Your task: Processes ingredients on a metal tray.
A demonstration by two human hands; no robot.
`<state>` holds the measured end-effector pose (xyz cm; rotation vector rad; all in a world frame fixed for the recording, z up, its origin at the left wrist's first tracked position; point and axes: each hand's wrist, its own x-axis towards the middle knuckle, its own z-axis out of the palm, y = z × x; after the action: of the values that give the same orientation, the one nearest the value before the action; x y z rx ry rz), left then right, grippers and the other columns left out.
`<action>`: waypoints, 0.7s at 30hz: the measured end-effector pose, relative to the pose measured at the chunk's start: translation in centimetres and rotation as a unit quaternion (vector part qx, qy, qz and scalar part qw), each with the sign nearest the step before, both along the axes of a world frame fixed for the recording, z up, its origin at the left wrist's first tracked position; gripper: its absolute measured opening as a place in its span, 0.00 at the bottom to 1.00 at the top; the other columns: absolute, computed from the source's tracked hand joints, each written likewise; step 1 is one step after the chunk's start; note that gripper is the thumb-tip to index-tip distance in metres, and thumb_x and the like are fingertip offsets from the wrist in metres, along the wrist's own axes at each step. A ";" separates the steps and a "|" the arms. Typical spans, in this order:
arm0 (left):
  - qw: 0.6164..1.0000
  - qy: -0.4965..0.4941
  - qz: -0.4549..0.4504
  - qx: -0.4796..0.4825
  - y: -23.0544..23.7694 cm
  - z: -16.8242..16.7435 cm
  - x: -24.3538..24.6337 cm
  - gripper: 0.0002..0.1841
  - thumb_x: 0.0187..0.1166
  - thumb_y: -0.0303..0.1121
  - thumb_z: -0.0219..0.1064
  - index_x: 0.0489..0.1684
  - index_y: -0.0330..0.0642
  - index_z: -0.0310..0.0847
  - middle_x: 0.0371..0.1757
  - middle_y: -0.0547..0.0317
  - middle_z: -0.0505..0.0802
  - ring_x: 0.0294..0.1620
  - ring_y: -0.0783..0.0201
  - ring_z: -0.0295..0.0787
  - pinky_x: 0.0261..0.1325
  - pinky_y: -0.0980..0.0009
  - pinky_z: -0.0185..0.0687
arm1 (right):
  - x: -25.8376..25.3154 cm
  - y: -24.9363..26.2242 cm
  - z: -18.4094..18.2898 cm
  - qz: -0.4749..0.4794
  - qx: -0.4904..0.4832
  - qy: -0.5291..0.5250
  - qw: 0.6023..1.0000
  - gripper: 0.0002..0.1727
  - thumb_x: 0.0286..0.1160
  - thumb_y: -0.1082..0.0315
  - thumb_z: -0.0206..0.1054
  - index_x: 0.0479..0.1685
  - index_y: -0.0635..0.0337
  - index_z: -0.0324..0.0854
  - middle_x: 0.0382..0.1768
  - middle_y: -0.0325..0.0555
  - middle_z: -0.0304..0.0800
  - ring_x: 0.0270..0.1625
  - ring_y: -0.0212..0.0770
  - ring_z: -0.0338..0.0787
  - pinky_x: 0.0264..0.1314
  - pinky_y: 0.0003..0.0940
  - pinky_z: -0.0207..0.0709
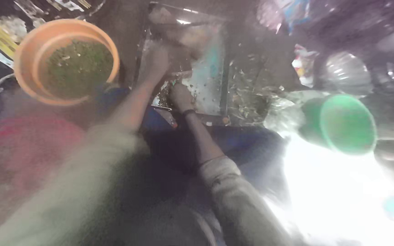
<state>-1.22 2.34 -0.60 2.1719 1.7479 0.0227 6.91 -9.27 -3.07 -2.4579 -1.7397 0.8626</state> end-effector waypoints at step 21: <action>1.000 -0.002 0.023 -0.007 -0.6 0.3 0.2 0.14 0.77 0.30 0.68 0.53 0.28 0.87 0.66 0.30 0.88 0.71 0.33 0.85 0.71 0.32 0.79 | 0.5 -1.4 2.3 -0.004 -0.055 0.057 0.997 0.27 0.90 0.49 0.55 0.65 0.67 0.80 0.61 0.65 0.88 0.65 0.62 0.90 0.63 0.65 0.82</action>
<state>-1.06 1.72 -0.30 2.1197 1.7903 0.0250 7.46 -10.67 -0.80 -2.4239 -1.6878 1.1030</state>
